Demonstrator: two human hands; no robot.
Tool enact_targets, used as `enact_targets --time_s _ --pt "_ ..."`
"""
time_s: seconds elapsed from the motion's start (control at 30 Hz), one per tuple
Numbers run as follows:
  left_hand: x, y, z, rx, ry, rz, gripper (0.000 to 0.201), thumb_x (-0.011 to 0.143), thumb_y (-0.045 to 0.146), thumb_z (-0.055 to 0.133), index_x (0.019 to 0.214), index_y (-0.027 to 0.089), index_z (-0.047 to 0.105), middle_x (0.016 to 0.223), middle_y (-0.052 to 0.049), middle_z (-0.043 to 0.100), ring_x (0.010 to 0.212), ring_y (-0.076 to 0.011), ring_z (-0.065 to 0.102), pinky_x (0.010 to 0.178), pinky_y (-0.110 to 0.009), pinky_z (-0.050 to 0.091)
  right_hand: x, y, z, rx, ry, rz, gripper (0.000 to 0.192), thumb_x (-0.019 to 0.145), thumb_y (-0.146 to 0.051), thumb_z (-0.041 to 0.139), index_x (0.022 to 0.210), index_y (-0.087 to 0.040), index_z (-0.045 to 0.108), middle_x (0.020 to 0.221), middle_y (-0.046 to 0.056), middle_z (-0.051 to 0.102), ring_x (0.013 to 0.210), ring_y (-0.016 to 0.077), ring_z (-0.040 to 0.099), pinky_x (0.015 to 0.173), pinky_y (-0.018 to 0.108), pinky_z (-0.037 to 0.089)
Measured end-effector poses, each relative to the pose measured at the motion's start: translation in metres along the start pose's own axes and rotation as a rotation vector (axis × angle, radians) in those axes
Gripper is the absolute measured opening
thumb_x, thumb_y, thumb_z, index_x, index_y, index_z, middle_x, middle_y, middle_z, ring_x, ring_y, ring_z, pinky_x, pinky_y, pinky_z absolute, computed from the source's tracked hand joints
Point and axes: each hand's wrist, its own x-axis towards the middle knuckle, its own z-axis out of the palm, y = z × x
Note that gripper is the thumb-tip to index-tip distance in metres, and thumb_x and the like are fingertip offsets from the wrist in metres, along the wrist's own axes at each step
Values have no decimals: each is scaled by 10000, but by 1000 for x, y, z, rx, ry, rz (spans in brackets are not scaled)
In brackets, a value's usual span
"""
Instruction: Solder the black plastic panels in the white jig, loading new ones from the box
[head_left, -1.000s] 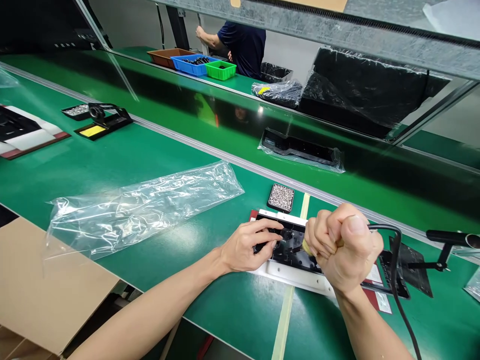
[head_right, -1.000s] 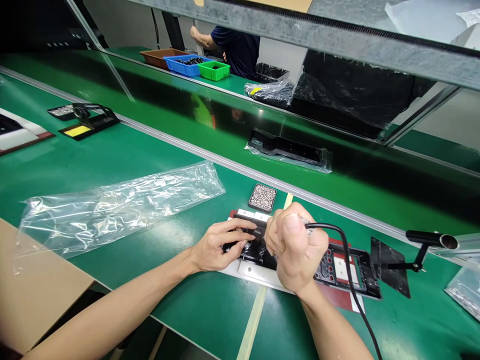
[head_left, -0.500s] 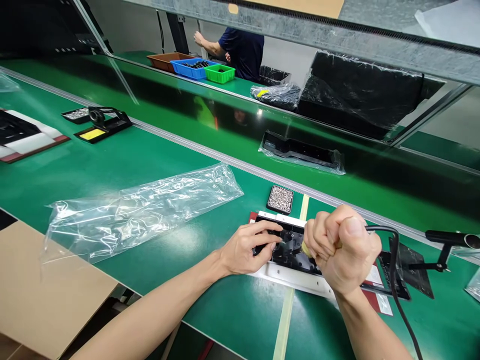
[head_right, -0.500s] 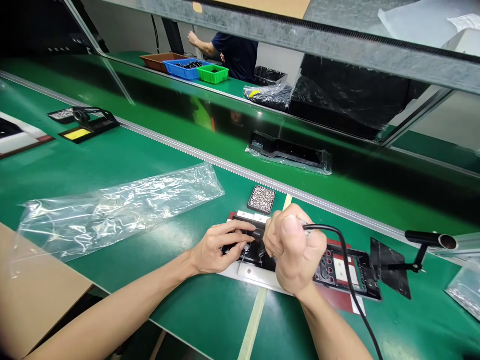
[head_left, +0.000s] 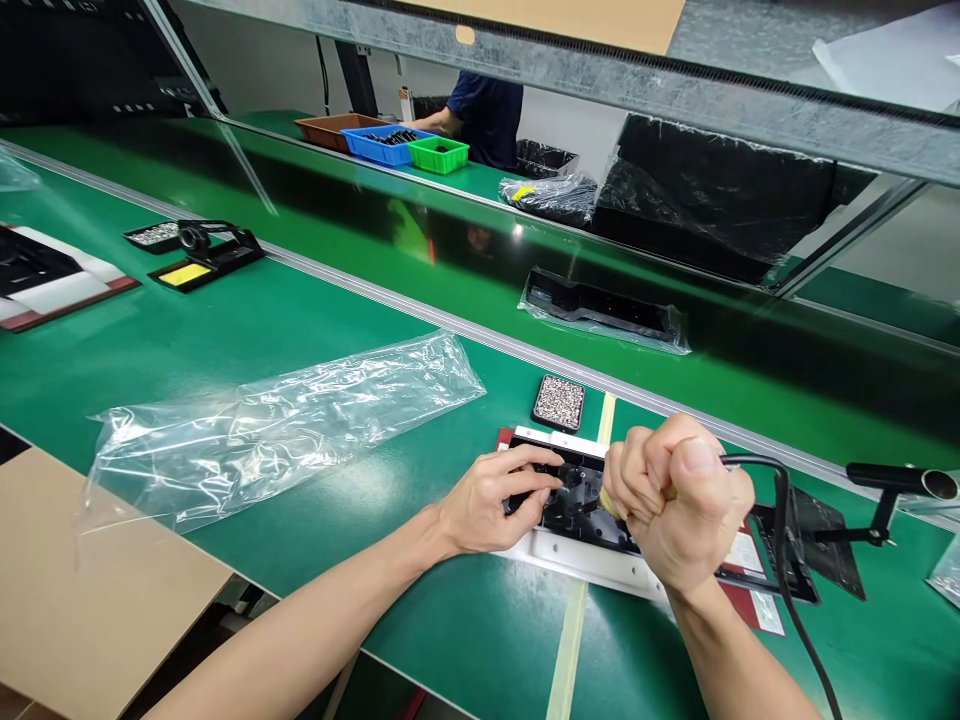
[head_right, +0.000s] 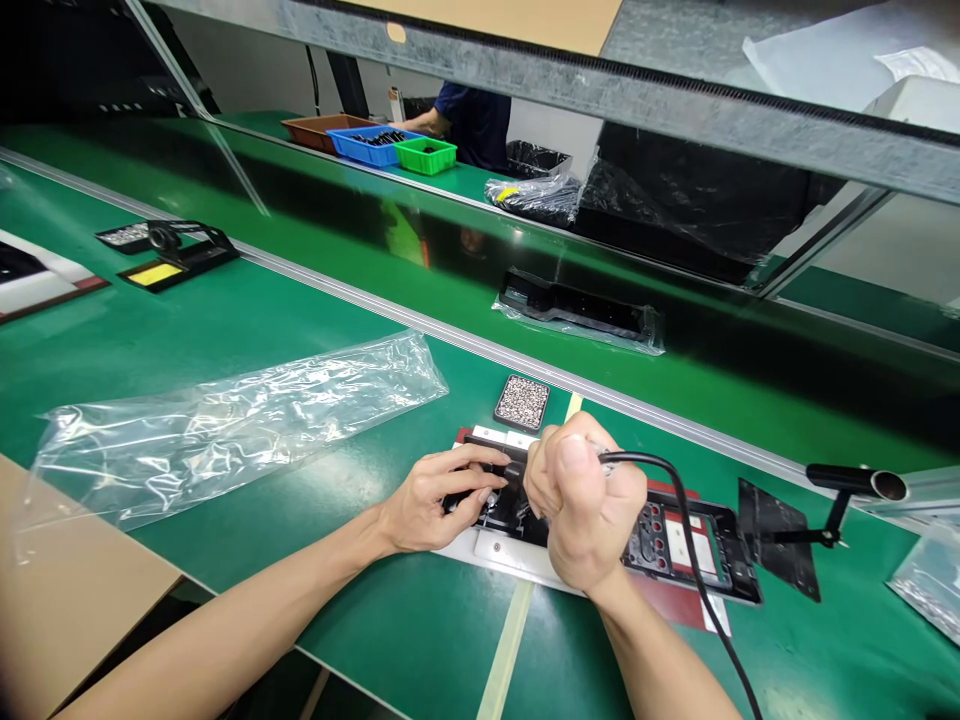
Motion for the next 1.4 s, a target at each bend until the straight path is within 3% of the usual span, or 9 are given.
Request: enact_targets --time_s 0.37,0.87,1.1,1.3,1.4 --pt "-1 0 1 -8 -2 -7 224 927 100 580 1064 137 753 1197 -136 728 937 -183 762 789 -282 650 0 1 1 6 28 16 465 933 -407 631 582 -200 407 463 -67 288 378 67 278 355 191 260" --pt "1 2 -1 6 -2 -7 226 930 107 576 1062 146 755 1185 -140 735 999 -203 757 832 -300 661 0 0 0 -20 2 7 459 949 -411 608 587 -208 410 478 -65 290 383 79 274 366 208 265" --pt "1 2 -1 6 -5 -5 223 929 105 578 1057 141 757 1185 -136 731 937 -190 760 820 -297 659 0 0 1 -11 -11 7 454 954 -404 602 596 -204 408 479 -67 298 382 71 269 368 201 257" --pt "0 1 0 -6 -11 -7 216 937 110 574 1061 144 748 1201 -134 722 748 -129 734 760 -280 647 0 0 0 -12 -18 3 453 950 -412 604 590 -209 418 471 -66 303 379 76 270 355 205 255" --pt "-1 0 1 -7 -5 -5 219 940 114 573 1070 149 746 1196 -129 724 791 -144 746 778 -285 652 0 0 0 -12 -13 4 459 946 -410 606 580 -208 416 472 -64 301 377 77 275 353 207 259"
